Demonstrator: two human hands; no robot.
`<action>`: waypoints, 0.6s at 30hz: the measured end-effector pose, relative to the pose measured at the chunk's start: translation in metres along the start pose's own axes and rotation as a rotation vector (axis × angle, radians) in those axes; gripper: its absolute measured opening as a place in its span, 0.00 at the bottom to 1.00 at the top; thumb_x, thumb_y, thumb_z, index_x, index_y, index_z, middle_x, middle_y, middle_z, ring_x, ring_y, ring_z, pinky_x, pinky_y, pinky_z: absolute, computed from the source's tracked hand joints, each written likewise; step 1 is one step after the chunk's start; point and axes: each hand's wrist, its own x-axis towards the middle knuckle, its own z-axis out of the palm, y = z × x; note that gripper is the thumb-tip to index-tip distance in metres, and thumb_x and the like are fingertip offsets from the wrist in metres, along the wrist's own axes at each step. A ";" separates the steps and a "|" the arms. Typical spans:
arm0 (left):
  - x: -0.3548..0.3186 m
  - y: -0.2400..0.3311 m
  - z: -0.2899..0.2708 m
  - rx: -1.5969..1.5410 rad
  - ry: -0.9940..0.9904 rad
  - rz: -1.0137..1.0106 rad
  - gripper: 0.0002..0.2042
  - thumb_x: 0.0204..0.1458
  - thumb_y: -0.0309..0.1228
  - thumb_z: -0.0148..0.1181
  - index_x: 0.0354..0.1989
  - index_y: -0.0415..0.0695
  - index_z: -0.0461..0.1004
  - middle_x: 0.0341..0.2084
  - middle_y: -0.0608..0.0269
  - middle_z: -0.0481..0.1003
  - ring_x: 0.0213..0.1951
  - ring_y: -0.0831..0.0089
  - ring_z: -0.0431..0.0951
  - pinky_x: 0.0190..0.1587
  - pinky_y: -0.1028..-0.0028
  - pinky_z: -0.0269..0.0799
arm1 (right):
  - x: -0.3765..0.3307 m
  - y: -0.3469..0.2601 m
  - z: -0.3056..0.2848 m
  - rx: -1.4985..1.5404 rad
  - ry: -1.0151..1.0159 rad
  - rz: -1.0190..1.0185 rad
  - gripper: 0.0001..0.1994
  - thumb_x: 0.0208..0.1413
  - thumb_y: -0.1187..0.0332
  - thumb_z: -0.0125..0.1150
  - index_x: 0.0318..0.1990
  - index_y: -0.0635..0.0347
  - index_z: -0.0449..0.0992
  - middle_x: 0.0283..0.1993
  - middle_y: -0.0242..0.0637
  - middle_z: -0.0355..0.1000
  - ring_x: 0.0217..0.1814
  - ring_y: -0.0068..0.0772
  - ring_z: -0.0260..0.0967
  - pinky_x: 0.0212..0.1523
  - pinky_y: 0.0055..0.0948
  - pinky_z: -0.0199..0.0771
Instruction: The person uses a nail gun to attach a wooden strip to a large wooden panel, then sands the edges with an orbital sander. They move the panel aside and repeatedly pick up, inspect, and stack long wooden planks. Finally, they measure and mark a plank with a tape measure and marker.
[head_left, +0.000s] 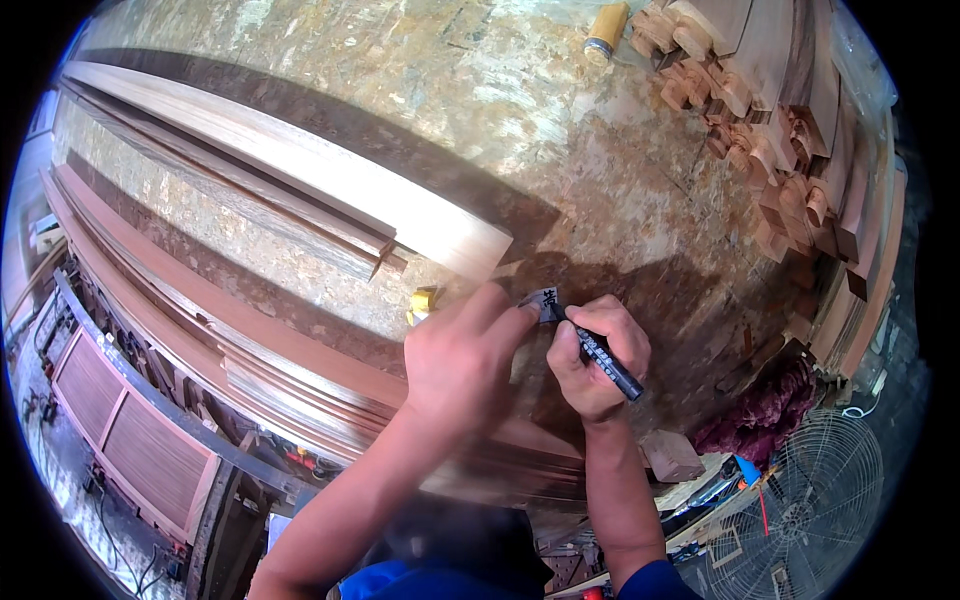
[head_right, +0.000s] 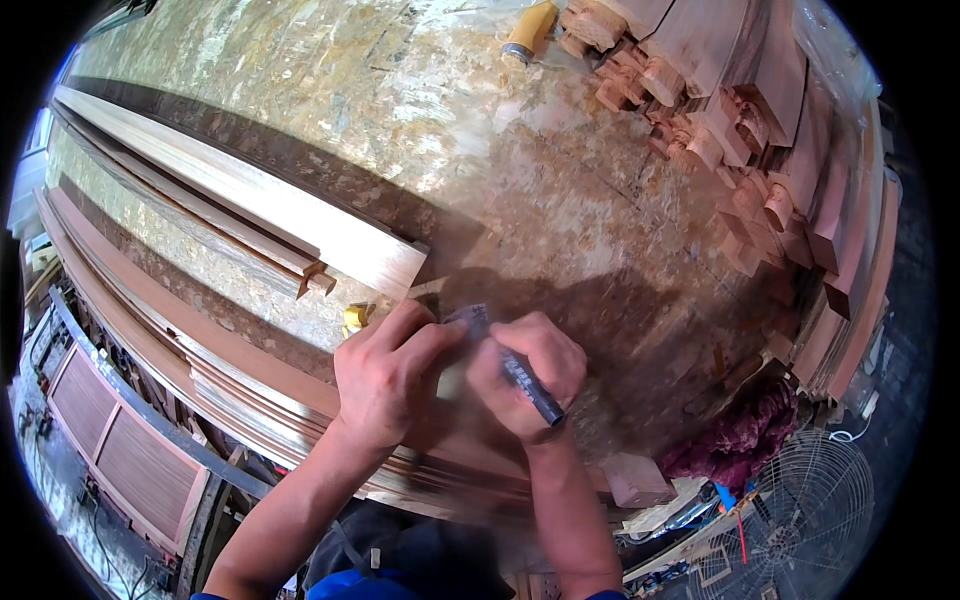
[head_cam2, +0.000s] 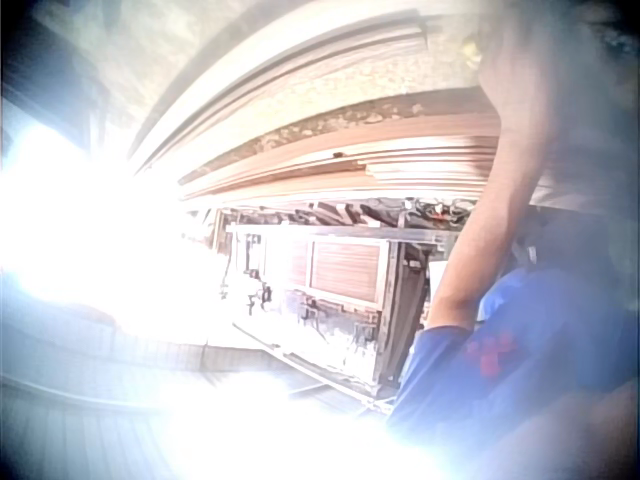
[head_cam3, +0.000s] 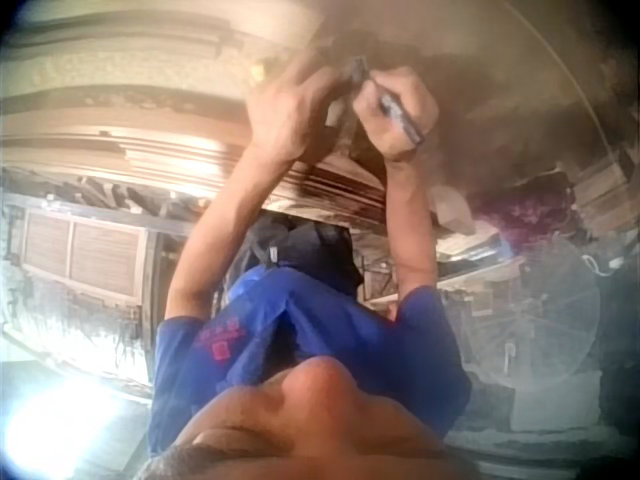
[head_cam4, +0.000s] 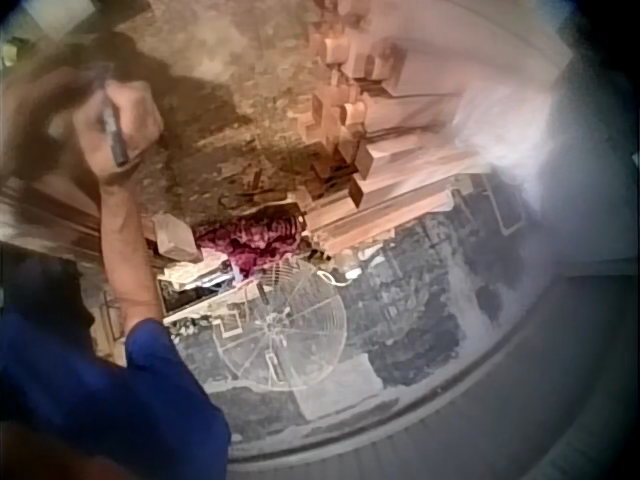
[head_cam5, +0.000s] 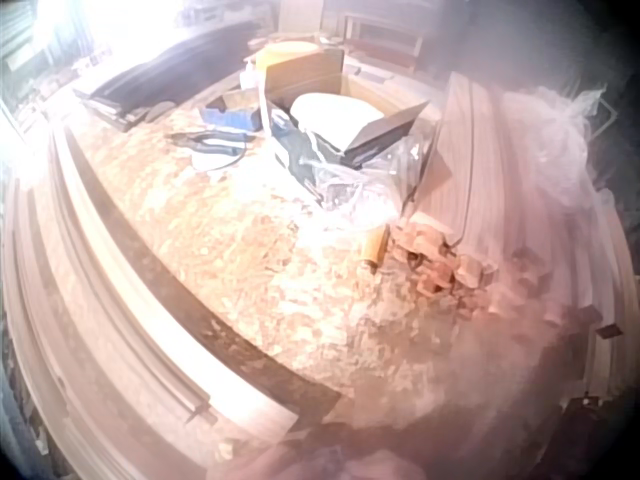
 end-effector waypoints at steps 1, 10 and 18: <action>0.000 0.000 0.000 -0.001 -0.001 0.000 0.11 0.43 0.26 0.68 0.37 0.53 0.83 0.27 0.67 0.72 0.27 0.65 0.79 0.27 0.67 0.74 | -0.001 0.001 0.000 -0.004 -0.007 0.000 0.07 0.52 0.76 0.66 0.38 0.63 0.75 0.29 0.42 0.74 0.25 0.39 0.73 0.28 0.34 0.75; 0.001 -0.002 0.000 -0.019 0.001 0.009 0.11 0.43 0.25 0.67 0.37 0.51 0.83 0.27 0.66 0.72 0.27 0.65 0.79 0.27 0.67 0.74 | 0.000 0.002 -0.001 -0.023 -0.015 -0.020 0.07 0.53 0.76 0.65 0.38 0.64 0.74 0.28 0.42 0.73 0.25 0.39 0.72 0.26 0.33 0.73; 0.001 -0.002 0.001 -0.012 0.014 0.016 0.12 0.42 0.24 0.66 0.37 0.51 0.83 0.27 0.66 0.73 0.27 0.64 0.79 0.27 0.67 0.74 | -0.005 0.005 -0.001 -0.026 -0.009 -0.028 0.07 0.53 0.76 0.64 0.38 0.64 0.74 0.28 0.42 0.73 0.23 0.38 0.70 0.25 0.33 0.72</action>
